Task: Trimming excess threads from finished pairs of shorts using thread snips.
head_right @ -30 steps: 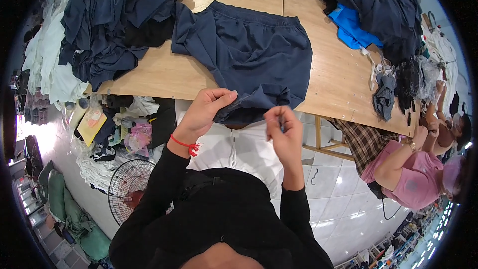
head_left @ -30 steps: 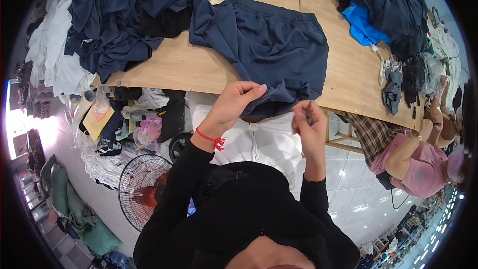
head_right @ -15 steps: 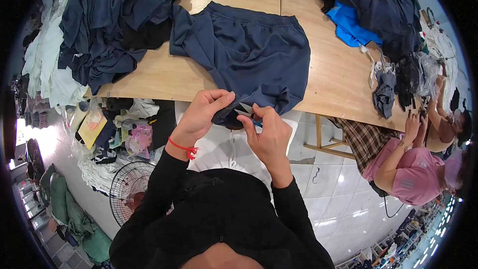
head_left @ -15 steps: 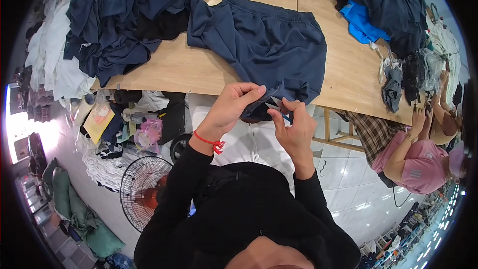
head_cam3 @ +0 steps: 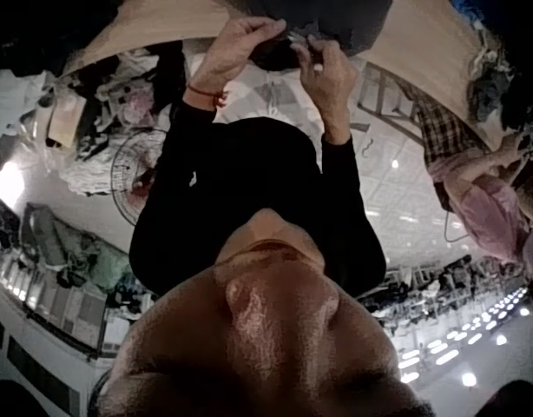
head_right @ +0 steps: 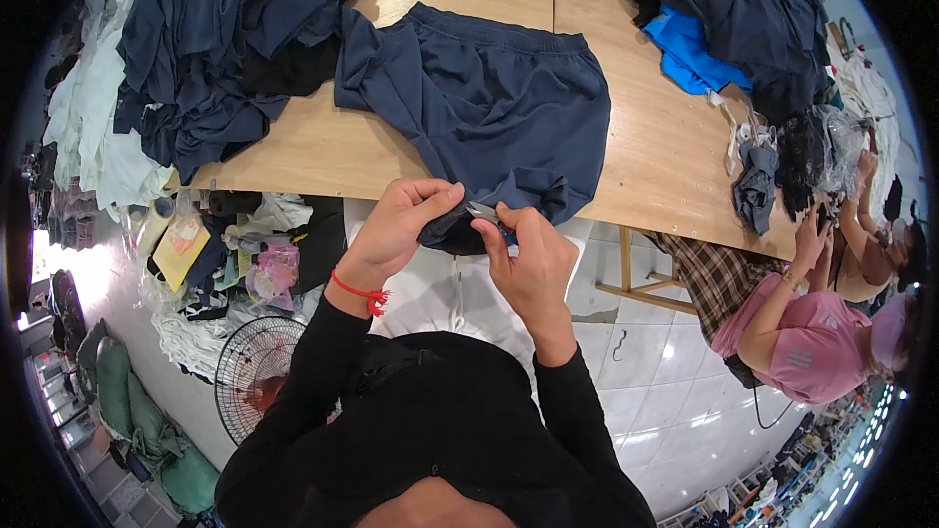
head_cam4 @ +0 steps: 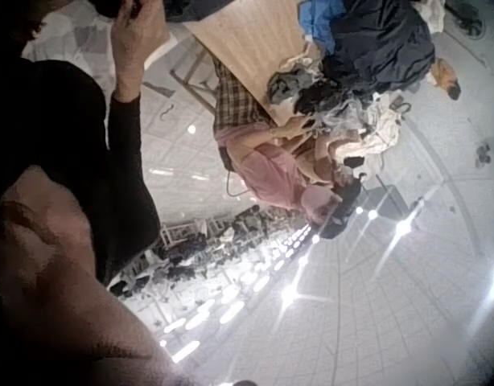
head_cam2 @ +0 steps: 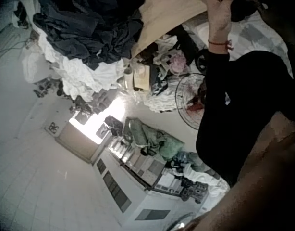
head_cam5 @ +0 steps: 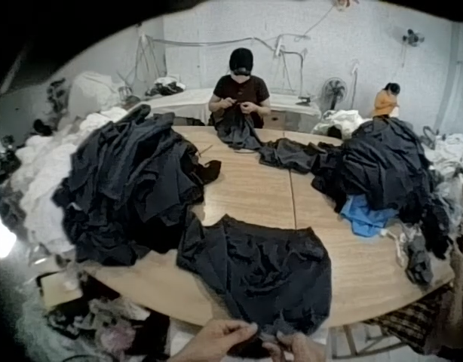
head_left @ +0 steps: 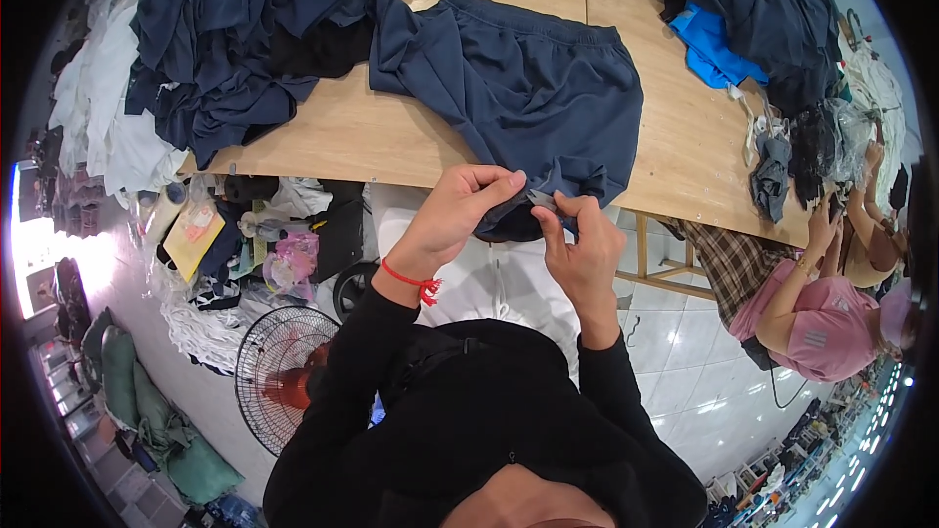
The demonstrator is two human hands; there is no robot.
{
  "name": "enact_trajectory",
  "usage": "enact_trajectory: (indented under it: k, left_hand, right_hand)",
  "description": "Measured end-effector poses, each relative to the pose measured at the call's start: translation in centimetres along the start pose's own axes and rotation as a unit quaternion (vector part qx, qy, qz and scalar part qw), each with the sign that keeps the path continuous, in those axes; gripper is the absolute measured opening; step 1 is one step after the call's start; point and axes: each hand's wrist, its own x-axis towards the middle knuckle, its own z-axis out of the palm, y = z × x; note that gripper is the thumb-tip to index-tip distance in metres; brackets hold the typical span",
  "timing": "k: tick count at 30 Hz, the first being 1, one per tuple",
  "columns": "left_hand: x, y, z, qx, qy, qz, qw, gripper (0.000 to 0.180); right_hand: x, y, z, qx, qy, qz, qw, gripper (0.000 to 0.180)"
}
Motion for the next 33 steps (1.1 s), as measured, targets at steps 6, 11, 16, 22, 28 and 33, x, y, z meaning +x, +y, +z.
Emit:
enact_trajectory:
  k: [6, 11, 16, 22, 28, 33]
  left_hand:
    - [0.1, 0.0, 0.0, -0.005, -0.006, -0.010, 1.000, 0.024]
    - [0.0, 0.1, 0.4, -0.010, -0.001, -0.015, 1.000, 0.024]
    - [0.2, -0.3, 0.1, -0.090, -0.018, -0.044, 0.995, 0.019]
    - [0.6, -0.8, 0.2, -0.152, 0.002, -0.008, 0.988, 0.015]
    - [0.7, -0.6, 0.8, -0.125, -0.001, 0.028, 0.992, 0.013]
    - [0.6, -0.9, 0.9, -0.139, 0.019, 0.040, 0.989, 0.014]
  right_hand:
    - [0.1, 0.5, 0.5, 0.008, 0.035, -0.026, 0.999, 0.029]
    - [-0.1, 0.9, 0.6, 0.017, 0.045, -0.024, 0.999, 0.028]
    - [-0.8, 2.6, 0.6, 0.134, 0.076, 0.124, 0.980, 0.028]
    - [-2.3, 2.8, -0.7, 0.166, 0.070, 0.159, 0.971, 0.028]
    - [-3.4, 1.6, -0.7, 0.128, 0.034, 0.151, 0.980, 0.022]
    - [-3.3, 0.7, 0.0, 0.146, 0.040, 0.149, 0.977, 0.026]
